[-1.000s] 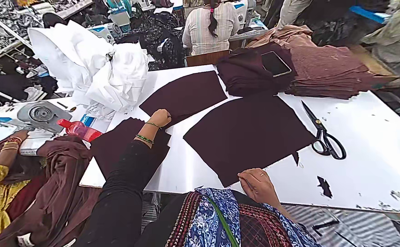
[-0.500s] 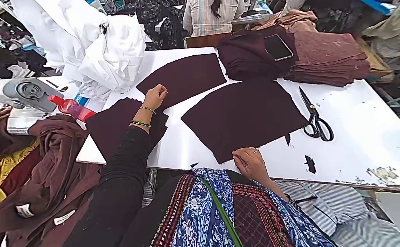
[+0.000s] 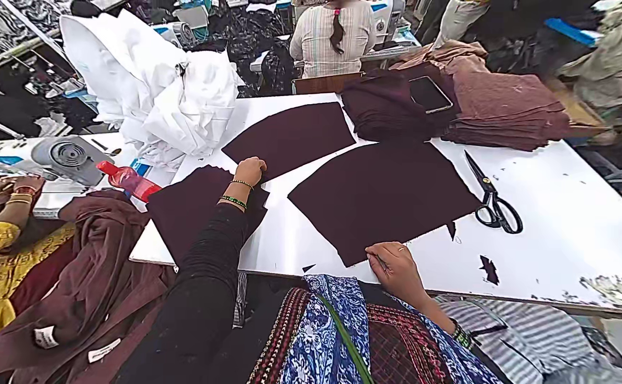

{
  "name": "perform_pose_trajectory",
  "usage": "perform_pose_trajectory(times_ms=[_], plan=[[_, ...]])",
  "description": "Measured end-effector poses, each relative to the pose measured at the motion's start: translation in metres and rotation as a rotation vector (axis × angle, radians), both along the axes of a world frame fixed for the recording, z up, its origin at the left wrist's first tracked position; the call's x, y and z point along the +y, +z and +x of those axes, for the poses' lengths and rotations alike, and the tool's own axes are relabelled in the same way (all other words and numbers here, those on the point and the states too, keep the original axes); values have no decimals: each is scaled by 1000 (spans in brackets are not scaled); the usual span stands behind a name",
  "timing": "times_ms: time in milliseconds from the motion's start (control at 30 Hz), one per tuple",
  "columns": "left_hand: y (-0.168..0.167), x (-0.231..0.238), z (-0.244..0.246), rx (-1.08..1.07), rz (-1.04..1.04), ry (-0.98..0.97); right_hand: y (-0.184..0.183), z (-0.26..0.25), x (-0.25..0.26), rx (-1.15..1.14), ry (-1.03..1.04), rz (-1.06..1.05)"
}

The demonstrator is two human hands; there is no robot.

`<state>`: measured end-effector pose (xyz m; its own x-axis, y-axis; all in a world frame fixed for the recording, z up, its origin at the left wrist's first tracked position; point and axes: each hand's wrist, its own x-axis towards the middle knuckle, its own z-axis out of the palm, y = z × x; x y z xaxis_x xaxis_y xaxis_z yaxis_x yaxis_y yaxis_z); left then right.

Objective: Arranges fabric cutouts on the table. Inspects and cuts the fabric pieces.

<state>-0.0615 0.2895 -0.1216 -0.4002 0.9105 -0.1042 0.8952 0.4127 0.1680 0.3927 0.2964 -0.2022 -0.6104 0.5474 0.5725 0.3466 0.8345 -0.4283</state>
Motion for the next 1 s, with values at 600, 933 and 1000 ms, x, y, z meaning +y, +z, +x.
perform_pose_trajectory(times_ms=[600,933,1000], plan=[[18,2,-13,-178,-29,21,-1,-2,4,16,12,4],[27,0,131,-307,314,-447,-7,3,6,198,198,101],[15,-5,186,-330,102,-563,-4,5,5,137,235,30]])
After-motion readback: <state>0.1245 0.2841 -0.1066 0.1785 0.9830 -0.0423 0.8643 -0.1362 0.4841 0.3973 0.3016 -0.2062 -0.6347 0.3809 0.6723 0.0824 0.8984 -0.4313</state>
